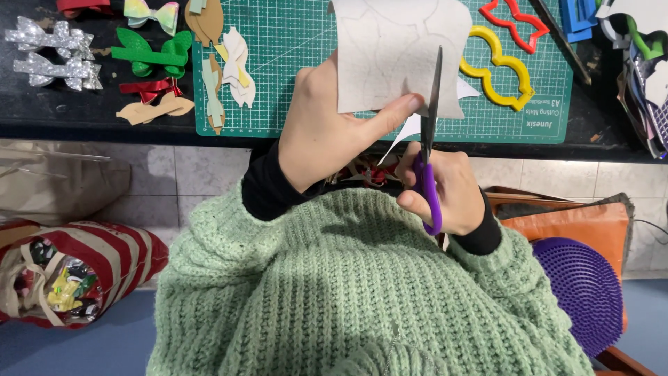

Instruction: Cutting out shapes from white felt using scissors.

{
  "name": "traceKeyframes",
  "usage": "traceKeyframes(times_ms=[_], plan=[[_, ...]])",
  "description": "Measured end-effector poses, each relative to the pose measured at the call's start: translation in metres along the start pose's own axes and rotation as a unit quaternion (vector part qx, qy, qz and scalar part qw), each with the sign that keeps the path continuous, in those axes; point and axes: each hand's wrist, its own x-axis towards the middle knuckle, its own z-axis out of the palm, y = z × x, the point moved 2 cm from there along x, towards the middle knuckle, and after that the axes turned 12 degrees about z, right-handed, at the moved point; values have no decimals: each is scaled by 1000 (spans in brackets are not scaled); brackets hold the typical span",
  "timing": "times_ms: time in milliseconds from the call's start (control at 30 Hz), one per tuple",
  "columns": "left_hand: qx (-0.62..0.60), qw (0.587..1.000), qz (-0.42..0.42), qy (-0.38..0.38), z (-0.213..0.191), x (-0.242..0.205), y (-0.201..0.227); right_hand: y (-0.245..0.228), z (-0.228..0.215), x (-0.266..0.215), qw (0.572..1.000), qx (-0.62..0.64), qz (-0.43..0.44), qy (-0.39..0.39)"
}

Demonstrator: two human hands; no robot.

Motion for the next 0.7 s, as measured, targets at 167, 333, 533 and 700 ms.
traceKeyframes(times_ms=[167,333,533,700], plan=[[3,1000,2,-1,-2,1,2,1,0,-1,1000,-2,3,6],[8,1000,3,-1,-2,1,3,0,0,0,1000,0,-5,7],[4,1000,4,-2,-2,1,2,1,0,-1,1000,-7,-7,9],[12,1000,8,-6,-3,1,0,0,0,-1,1000,-3,-5,7]])
